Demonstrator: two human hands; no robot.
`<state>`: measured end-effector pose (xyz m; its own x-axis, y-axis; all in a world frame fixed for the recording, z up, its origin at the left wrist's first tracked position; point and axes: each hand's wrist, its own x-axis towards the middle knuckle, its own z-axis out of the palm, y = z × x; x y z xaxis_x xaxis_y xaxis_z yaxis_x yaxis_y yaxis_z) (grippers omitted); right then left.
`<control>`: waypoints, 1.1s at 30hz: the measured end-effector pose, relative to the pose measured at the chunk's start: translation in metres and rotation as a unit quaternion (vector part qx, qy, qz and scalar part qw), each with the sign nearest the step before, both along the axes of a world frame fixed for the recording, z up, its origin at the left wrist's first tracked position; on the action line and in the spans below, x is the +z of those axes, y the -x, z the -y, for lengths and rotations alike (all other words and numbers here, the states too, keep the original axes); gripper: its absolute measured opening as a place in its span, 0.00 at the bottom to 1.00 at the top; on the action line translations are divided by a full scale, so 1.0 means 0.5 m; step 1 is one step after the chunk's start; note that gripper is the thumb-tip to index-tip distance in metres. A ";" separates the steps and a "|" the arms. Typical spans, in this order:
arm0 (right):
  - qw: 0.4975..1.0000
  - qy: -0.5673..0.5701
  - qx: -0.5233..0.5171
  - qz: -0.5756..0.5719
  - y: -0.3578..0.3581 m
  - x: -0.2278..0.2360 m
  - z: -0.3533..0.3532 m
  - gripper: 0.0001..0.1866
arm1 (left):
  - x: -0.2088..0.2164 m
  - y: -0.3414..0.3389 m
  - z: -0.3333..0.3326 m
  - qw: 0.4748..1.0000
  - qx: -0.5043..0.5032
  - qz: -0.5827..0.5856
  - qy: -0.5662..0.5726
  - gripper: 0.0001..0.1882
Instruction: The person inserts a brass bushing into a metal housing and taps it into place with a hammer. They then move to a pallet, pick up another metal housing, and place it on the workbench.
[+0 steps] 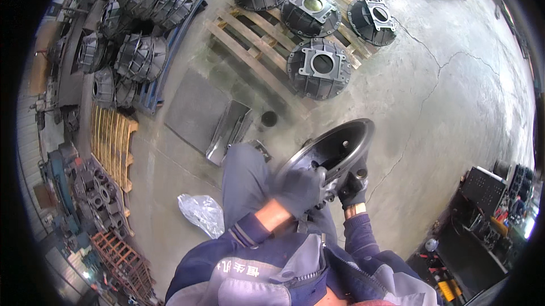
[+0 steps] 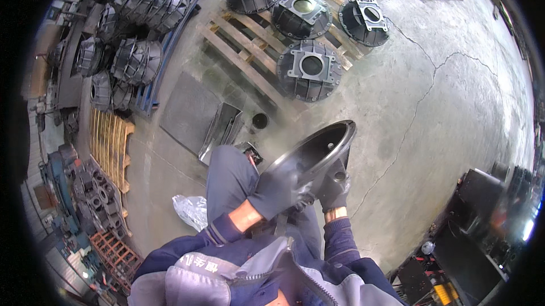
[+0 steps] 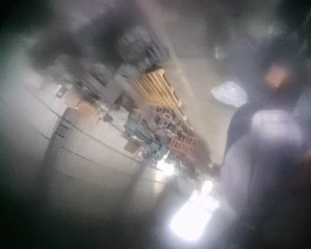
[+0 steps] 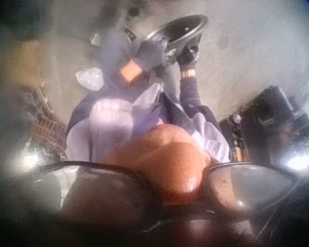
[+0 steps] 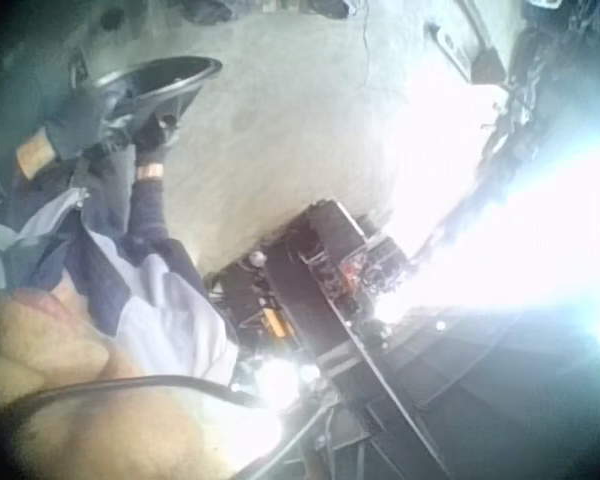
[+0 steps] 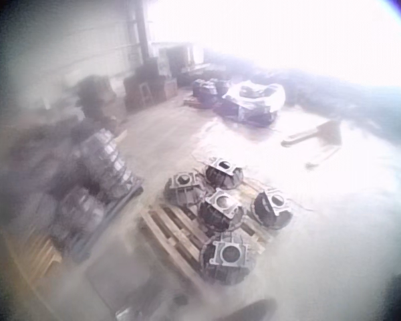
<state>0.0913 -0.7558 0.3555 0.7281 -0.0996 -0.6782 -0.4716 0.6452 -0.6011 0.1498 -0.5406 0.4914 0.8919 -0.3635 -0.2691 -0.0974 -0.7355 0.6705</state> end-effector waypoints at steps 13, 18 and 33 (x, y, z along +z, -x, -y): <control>0.997 -0.061 -0.054 0.008 -0.194 0.064 0.083 0.24 | 0.057 -0.225 0.072 0.999 -0.014 0.032 -0.019 0.20; 0.986 -0.163 -0.024 -0.018 -0.280 0.018 0.109 0.31 | 0.071 -0.327 0.094 1.000 -0.009 -0.023 -0.018 0.14; 0.998 -0.020 0.027 -0.061 -0.504 0.028 0.149 0.16 | 0.039 -0.405 0.122 0.992 0.124 -0.008 -0.001 0.23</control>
<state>0.3431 -0.8301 0.3694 0.6438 -0.0325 -0.7645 -0.5748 0.6389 -0.5112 0.3521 -0.6018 0.5110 0.9497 -0.1323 -0.2840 0.0972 -0.7374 0.6684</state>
